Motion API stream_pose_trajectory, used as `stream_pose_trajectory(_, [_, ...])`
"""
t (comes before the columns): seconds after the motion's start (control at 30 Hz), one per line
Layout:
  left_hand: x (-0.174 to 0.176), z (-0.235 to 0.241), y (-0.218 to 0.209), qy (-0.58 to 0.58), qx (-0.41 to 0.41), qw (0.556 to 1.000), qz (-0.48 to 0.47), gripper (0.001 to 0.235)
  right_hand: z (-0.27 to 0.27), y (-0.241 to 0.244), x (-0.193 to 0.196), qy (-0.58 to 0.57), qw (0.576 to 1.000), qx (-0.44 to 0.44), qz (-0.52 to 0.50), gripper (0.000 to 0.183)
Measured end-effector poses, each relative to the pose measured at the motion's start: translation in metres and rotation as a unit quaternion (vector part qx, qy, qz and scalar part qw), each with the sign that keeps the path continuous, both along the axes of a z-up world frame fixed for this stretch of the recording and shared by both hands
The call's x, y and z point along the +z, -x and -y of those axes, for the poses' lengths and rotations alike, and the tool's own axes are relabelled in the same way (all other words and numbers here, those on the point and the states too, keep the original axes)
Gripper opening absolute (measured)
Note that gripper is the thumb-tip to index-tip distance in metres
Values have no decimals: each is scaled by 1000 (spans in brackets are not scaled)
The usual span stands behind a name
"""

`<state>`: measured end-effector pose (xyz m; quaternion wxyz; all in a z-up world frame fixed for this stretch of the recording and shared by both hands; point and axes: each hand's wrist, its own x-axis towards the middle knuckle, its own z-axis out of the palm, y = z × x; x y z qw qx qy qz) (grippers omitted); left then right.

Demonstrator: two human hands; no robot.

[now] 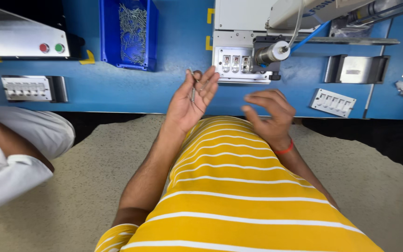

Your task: The person repeatedly picks small metal pins from a blue bin, inserts them into slots on a white electrical component, and places the component into a machine. They then remove the component and repeat the process with new parts.

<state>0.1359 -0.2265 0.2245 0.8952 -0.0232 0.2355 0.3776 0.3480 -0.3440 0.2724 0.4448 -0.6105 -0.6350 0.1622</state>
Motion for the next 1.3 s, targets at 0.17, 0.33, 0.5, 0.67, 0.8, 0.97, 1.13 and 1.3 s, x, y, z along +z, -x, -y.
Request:
stream_pose_trajectory(0.17, [22,16,-12,-46,-47,998,18,31,-42,27,49,-33,988,70,131,26])
stream_pose_trajectory(0.33, [35,18,-10,-80,-66,993,-51,34,-52,37,52,-32,976,95,193,22])
stream_pose_trajectory(0.5, [34,23,-7,-78,-54,995,-17,33,-47,36,48,-4,961,137,239,28])
stream_pose_trajectory(0.67, [25,27,-6,-42,-62,997,-15,30,-48,30,48,23,949,185,256,18])
stream_pose_trajectory(0.8, [20,26,-4,-31,-57,998,15,28,-48,32,48,34,946,182,267,16])
stream_pose_trajectory(0.97, [21,29,-4,-21,-55,998,25,29,-41,34,51,25,945,171,277,20])
stream_pose_trajectory(1.13, [22,31,-7,-23,-51,998,34,29,-38,38,53,29,958,173,225,14])
stream_pose_trajectory(1.3, [18,30,-10,21,-50,998,11,27,-37,46,56,1,961,176,214,20])
